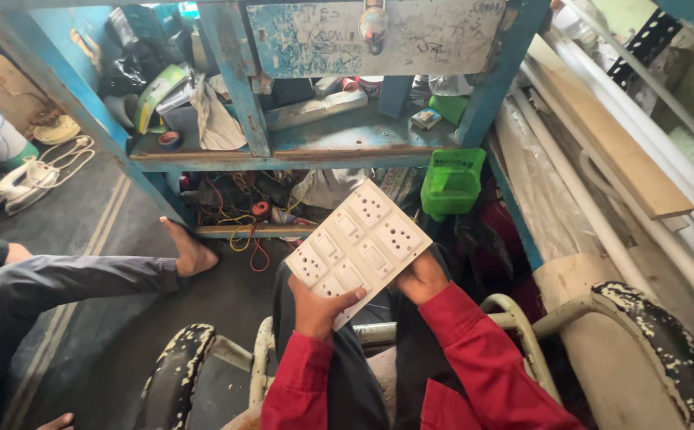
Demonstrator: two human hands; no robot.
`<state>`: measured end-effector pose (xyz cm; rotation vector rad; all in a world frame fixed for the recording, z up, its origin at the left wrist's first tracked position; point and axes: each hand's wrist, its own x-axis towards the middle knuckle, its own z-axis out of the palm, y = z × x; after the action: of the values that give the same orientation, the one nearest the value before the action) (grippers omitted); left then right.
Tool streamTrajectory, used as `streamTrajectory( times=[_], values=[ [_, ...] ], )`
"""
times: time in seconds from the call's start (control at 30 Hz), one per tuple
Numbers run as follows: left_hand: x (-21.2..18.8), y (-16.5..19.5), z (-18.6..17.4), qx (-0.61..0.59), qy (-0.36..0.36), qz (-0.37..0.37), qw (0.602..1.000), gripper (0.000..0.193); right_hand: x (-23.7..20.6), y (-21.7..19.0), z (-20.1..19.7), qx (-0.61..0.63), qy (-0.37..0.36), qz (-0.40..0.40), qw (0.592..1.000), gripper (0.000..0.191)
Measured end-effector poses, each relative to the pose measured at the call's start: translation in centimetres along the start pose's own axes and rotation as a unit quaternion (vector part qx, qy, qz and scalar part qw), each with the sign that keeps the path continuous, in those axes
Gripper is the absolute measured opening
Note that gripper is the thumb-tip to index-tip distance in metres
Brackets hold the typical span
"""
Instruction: The person sits on a chair holding a white electrical switch and socket panel board on their lap and uses a screwdriver to unscrew and remove components from the board. They briefly reach toward a shelf under the workbench before resuming unscrewing the panel.
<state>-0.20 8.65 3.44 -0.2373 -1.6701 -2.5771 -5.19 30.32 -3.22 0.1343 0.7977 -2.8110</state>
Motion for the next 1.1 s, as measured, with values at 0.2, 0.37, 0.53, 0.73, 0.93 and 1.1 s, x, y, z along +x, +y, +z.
streamTrajectory(
  times=[0.2,0.37,0.53,0.73,0.93,1.1],
  values=[
    [-0.4,-3.4,-1.6,-0.182,0.059,-0.083,0.978,0.106,-0.7,-0.4,5.1,-0.090,-0.015,-0.036,0.995,0.035],
    [-0.5,-5.5,-4.6,-0.503,-0.103,-0.143,0.846,0.089,-3.8,2.1,9.5,-0.351,0.056,-0.027,0.934,0.018],
    [-0.3,-5.9,-6.2,-0.601,-0.176,-0.136,0.768,0.090,-6.2,4.7,13.3,-0.360,-0.030,-0.135,0.923,0.014],
    [-0.2,-5.6,-5.9,-0.609,-0.205,-0.133,0.755,0.092,-6.7,5.7,16.3,-0.422,-0.084,-0.170,0.887,0.020],
    [-0.1,-5.7,-5.9,-0.604,-0.206,-0.129,0.759,0.093,-6.9,6.5,16.6,-0.322,-0.042,-0.122,0.938,0.023],
    [0.0,-6.0,-6.1,-0.594,-0.213,-0.136,0.763,0.090,-7.1,6.6,16.6,-0.287,-0.012,-0.105,0.952,0.026]
  ],
)
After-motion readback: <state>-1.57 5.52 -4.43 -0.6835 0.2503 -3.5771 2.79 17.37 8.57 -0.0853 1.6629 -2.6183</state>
